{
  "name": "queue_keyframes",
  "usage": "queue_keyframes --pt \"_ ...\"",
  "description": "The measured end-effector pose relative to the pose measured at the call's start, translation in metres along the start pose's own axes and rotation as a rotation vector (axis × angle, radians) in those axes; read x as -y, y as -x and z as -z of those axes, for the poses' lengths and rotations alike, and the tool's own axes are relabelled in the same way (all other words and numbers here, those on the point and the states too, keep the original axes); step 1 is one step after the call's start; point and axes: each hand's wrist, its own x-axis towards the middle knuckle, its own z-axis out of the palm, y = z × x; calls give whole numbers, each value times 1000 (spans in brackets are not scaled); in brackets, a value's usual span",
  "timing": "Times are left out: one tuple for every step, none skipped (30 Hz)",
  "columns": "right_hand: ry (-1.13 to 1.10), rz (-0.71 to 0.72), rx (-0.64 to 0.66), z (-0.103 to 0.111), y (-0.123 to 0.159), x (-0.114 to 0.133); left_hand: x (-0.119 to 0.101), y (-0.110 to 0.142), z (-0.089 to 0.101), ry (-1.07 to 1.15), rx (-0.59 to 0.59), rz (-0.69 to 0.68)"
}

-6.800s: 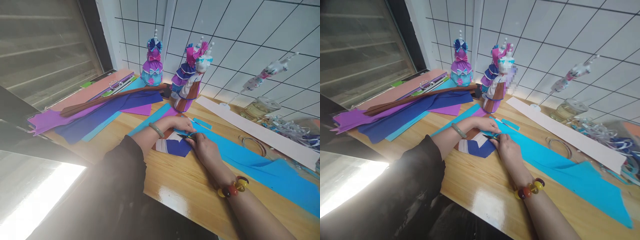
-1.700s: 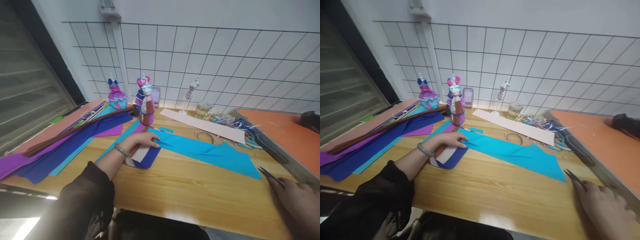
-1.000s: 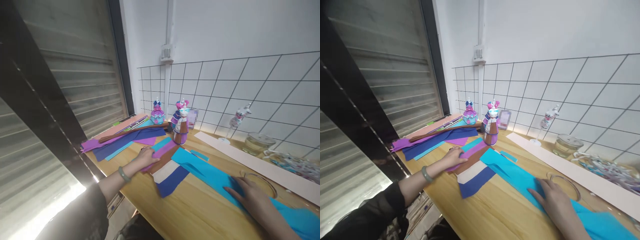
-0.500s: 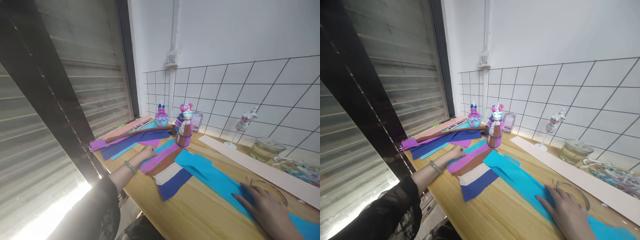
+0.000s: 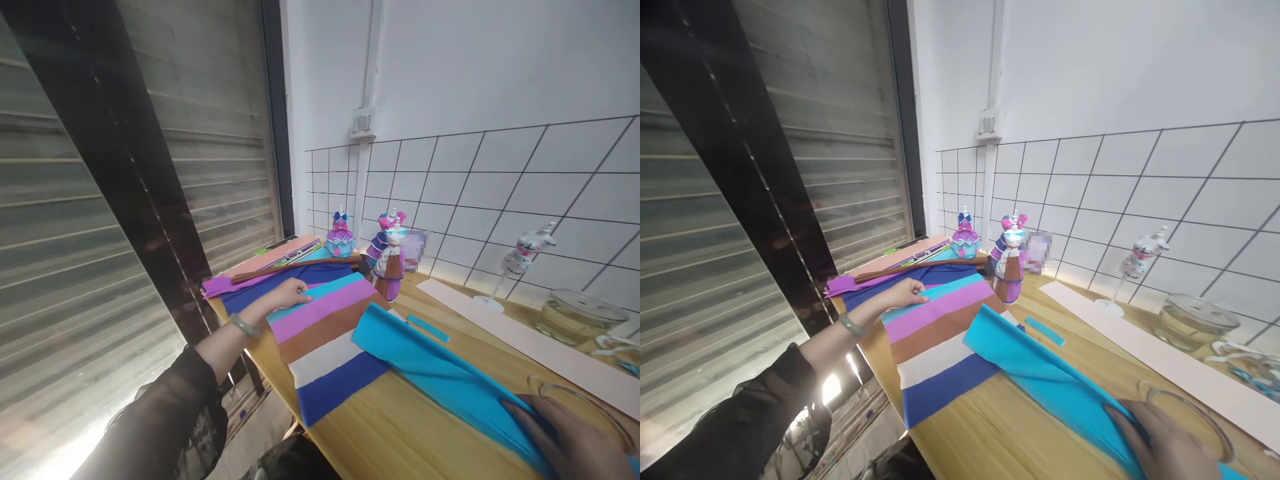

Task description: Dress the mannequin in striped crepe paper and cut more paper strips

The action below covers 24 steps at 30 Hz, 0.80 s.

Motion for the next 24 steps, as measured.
queue_keyframes --pt "-49 -49 38 2 0 2 2 2 2 18 13 6" --pt "-104 -94 82 4 0 4 4 5 3 36 25 10" --pt "-151 -128 122 6 0 5 6 7 4 55 37 11" --pt "-171 -156 145 8 0 6 7 10 5 73 48 10" --pt "-184 -169 164 10 0 7 8 12 5 90 59 7" --pt "-195 -175 170 12 0 7 9 14 6 105 71 0" --pt "-208 -177 166 13 0 8 10 15 7 119 84 -10" --pt "-220 -175 163 14 1 8 12 16 8 130 97 -20" --pt "-235 -169 159 13 1 8 14 17 9 140 111 -31" --pt "-252 -158 152 13 2 8 17 17 10 150 125 -39" --pt "-267 -146 143 12 2 8 19 18 10 159 137 -45" --pt "-279 -138 132 11 3 7 22 18 10 169 147 -47" --pt "-285 -130 118 10 4 7 24 18 10 177 154 -46" --pt "-287 -120 107 10 4 8 26 19 9 185 159 -43" --pt "-285 -102 98 10 4 9 28 19 9 193 162 -38" --pt "-279 -79 86 10 4 10 30 19 8 200 163 -32" --pt "-268 -50 73 11 4 11 31 19 7 207 163 -27" --pt "-254 -19 56 13 4 13 32 19 6 214 160 -21" --pt "-236 13 39 14 4 15 33 19 6 220 157 -15" --pt "-216 41 21 16 4 18 34 19 5 227 151 -10" --pt "-200 64 1 18 4 20 35 19 5 232 144 -4" --pt "-188 84 -16 20 4 21 36 19 5 236 138 2" --pt "-180 99 -34 22 5 22 38 19 5 240 132 7" --pt "-172 108 -52 23 5 23 40 19 5 244 127 13"
